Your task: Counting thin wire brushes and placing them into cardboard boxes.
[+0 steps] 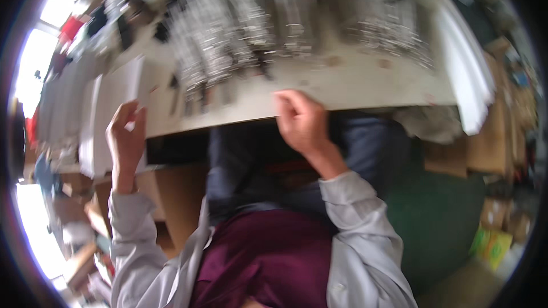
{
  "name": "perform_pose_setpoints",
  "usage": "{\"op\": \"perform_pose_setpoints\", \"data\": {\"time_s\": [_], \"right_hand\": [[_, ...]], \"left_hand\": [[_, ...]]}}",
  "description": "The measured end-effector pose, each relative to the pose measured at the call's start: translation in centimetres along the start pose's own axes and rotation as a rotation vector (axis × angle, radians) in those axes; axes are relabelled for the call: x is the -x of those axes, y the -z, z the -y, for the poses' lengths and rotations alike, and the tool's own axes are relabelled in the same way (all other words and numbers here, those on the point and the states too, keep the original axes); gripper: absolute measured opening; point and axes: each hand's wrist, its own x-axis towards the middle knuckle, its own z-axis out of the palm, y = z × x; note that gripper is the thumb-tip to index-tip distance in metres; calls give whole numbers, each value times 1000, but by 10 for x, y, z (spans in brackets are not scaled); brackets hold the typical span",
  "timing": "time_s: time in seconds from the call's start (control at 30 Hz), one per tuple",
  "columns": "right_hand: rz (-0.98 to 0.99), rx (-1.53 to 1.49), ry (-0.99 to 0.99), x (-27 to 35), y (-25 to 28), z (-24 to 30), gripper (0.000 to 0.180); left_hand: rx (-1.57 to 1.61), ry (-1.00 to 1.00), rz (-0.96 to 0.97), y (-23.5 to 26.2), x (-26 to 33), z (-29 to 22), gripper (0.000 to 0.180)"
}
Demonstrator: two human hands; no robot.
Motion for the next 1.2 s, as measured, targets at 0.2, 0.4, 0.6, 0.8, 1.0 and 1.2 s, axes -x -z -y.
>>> {"op": "perform_pose_setpoints", "data": {"time_s": [0.2,0.4,0.6,0.8,1.0,1.2], "right_hand": [[-120,168,74,-8,84,6,10],[-375,970,137,-30,248,-41,30],[-283,1529,-225,-37,360,-63,65],[-240,1622,-298,-30,405,-88,71],[-230,1615,-277,-28,414,-93,67],[-232,1629,-227,-26,416,-97,65]], "left_hand": [[315,91,-136,-85,4,32,28],[336,110,-181,-119,13,29,31],[337,136,-230,-139,22,29,36],[243,95,-279,-139,18,25,36],[167,117,-283,-139,18,23,37],[150,88,-296,-141,20,27,38]]}}
